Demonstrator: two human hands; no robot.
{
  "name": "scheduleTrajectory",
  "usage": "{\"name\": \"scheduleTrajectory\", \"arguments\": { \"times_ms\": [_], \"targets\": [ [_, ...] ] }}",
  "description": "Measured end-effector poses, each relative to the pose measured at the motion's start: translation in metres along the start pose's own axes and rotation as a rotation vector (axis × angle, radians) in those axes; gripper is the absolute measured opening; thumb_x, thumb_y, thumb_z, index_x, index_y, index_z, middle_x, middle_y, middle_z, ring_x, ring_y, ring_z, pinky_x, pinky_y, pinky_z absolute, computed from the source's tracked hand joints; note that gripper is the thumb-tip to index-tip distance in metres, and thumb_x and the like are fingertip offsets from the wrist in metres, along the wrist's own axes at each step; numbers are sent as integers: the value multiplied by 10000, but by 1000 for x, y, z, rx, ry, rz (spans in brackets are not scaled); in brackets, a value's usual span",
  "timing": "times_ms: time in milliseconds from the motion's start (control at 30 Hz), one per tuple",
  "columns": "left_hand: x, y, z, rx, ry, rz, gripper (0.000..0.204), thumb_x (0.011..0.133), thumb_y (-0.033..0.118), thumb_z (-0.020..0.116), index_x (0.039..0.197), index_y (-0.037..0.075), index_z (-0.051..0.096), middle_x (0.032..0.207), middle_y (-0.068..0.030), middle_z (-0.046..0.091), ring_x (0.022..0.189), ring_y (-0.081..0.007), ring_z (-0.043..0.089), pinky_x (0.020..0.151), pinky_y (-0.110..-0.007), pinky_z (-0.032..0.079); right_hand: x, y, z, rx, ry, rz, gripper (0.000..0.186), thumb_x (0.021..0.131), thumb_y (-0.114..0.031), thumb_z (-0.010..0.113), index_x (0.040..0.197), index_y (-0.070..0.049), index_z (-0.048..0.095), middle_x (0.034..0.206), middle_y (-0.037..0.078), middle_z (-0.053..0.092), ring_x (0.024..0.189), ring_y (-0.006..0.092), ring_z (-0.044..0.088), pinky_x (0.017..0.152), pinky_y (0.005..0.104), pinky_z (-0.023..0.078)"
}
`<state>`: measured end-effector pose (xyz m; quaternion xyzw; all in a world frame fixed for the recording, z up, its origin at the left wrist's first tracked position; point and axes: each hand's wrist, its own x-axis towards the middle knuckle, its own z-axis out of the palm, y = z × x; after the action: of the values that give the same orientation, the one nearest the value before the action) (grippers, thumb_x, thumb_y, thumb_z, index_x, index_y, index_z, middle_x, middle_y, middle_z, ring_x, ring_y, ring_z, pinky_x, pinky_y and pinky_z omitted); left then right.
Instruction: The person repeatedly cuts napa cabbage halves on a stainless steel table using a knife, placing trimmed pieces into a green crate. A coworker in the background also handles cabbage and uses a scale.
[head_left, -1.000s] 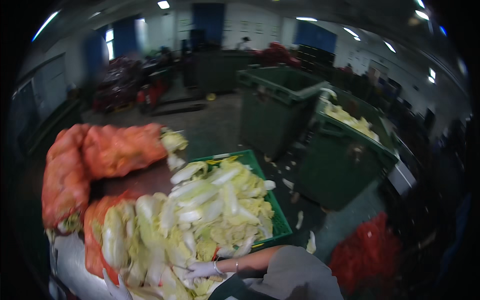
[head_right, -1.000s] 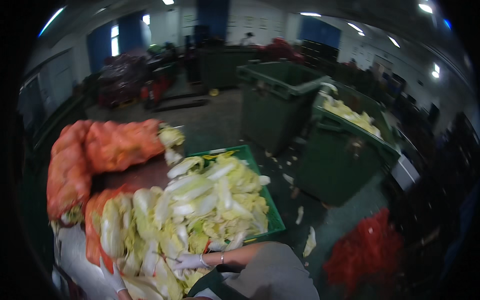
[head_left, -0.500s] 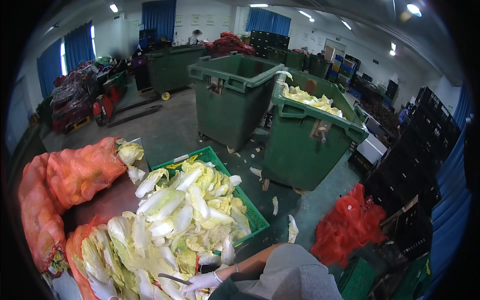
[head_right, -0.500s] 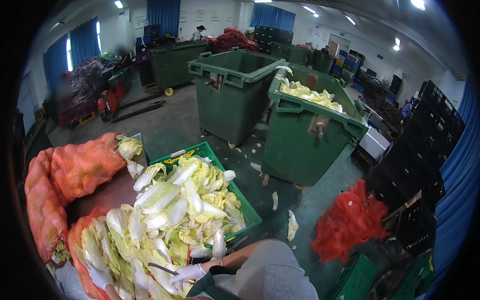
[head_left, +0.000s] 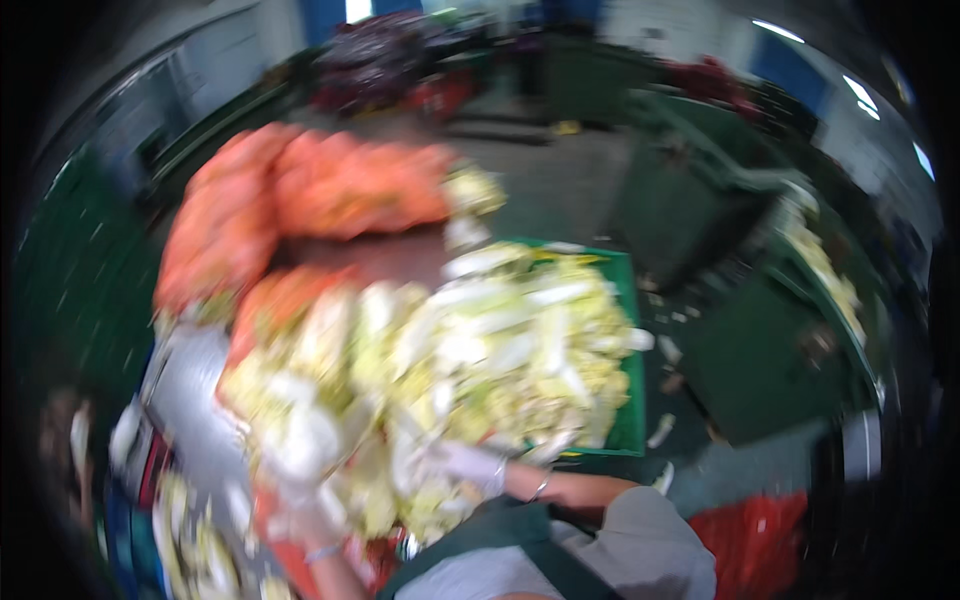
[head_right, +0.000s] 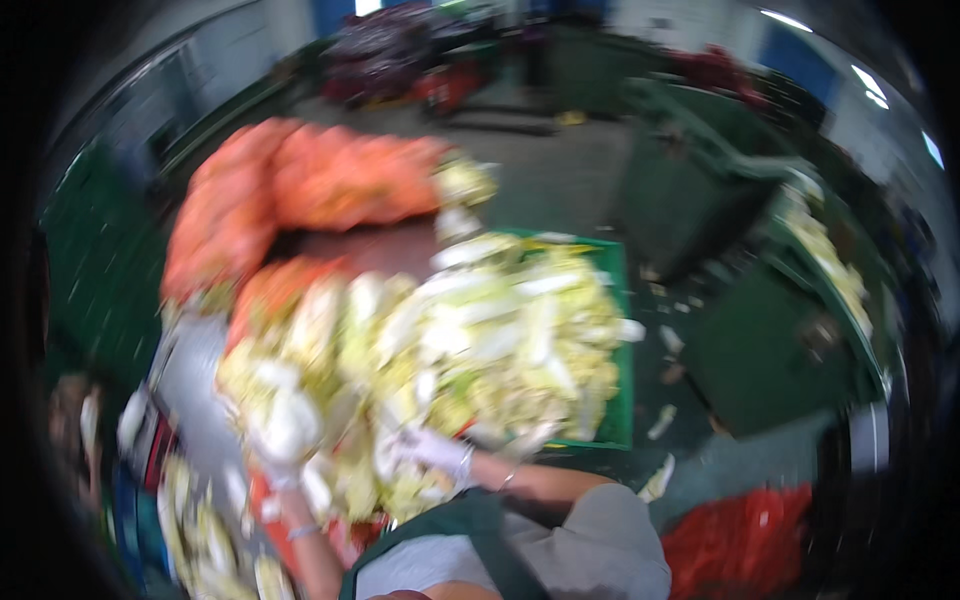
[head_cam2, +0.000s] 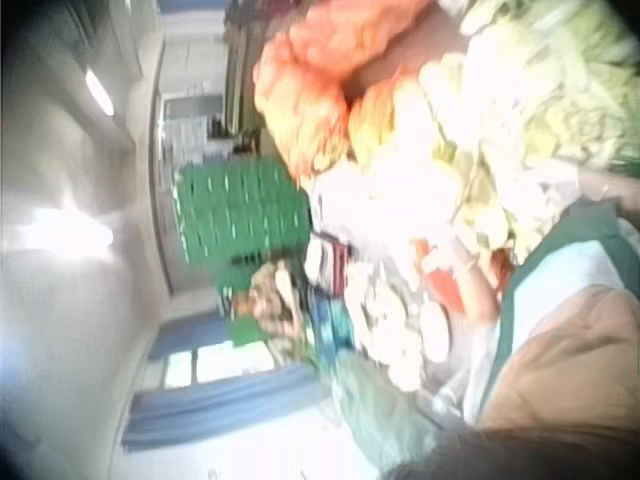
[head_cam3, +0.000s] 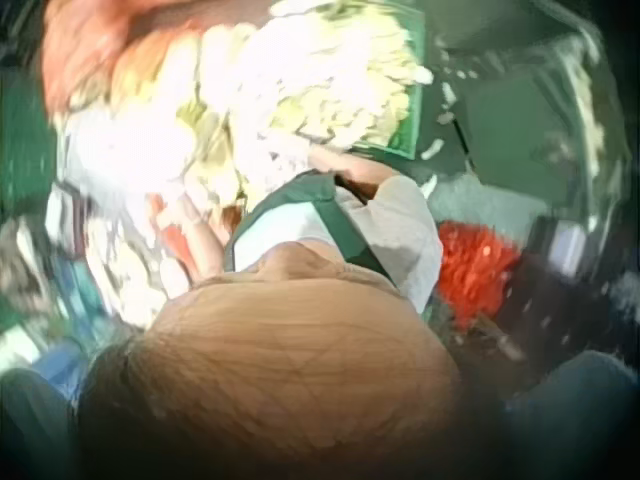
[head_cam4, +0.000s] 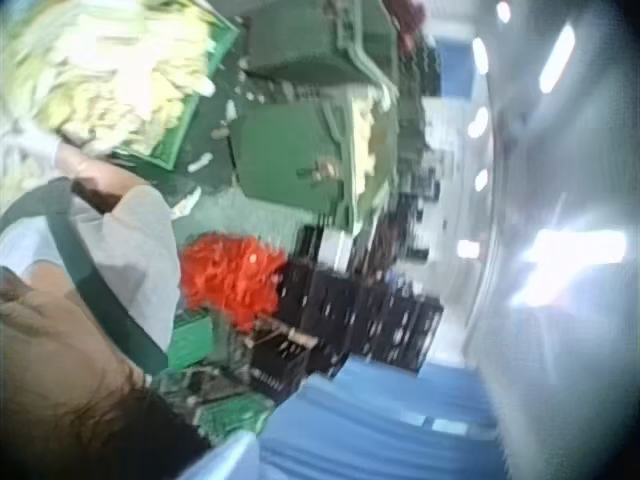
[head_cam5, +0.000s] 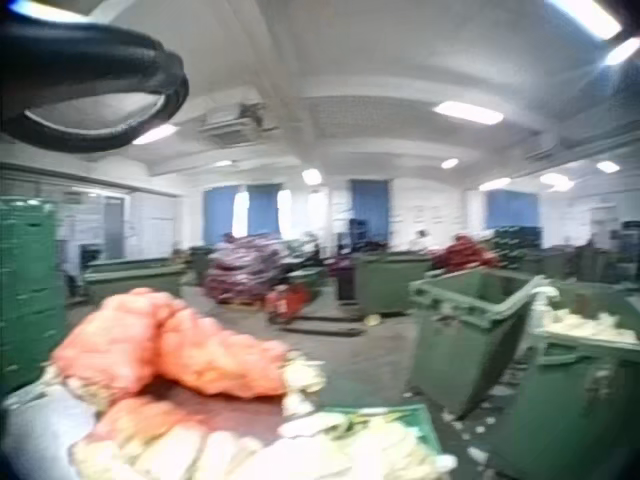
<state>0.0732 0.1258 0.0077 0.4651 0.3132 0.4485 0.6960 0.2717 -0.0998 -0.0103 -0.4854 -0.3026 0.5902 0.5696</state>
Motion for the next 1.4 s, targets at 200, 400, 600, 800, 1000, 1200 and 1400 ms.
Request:
{"name": "scheduleTrajectory", "arguments": {
  "times_ms": [200,400,600,800,1000,1200,1400],
  "targets": [
    [-71,-1,19,-633,44,-58,708,778,364,651,1329,50,334,1271,-127,462,1147,-265,467,975,-427,390,33,-35,50,-80,-63,-95,630,813,-359,647,1324,-87,397,1066,60,563,822,82,529,688,209,458],
    [-107,-35,-29,-395,-96,-48,714,739,355,701,1278,16,378,1205,-104,513,1086,-241,520,940,-389,430,59,-4,66,-122,-13,-299,624,776,-306,703,1250,-6,431,1024,39,556,891,94,515,801,220,422],
    [-132,-4,11,-441,62,-156,533,778,203,645,1229,13,433,1079,-122,575,966,-241,581,843,-377,492,61,-7,71,-620,46,-468,507,764,-243,692,1172,-33,476,916,87,596,803,204,579,707,281,459],
    [-141,-27,4,-407,194,-214,490,772,146,639,1207,18,454,1038,-113,583,918,-233,598,814,-368,502,63,11,73,-822,193,-610,428,760,-193,627,1144,-60,492,785,162,589,697,346,585,618,359,474],
    [-137,-35,1,-548,124,-151,566,788,323,607,1239,26,437,1128,-131,555,994,-265,565,874,-403,466,90,30,47,-583,229,-403,348,789,-194,593,1090,-41,508,756,149,594,628,292,576,578,351,462],
    [-131,-4,11,-802,204,-51,680,812,566,463,1325,126,381,1316,-86,436,1174,-286,438,972,-470,371,98,24,-2,-650,357,-230,254,835,-211,581,1007,-24,566,699,66,566,612,134,526,568,274,437],
    [-112,-6,5,-1094,191,1,640,839,558,440,1331,154,381,1348,-74,407,1209,-282,404,998,-475,345,70,-34,36,-1128,282,-763,459,733,-160,623,1172,-61,530,659,134,573,555,265,574,524,348,471]
  ]
}}
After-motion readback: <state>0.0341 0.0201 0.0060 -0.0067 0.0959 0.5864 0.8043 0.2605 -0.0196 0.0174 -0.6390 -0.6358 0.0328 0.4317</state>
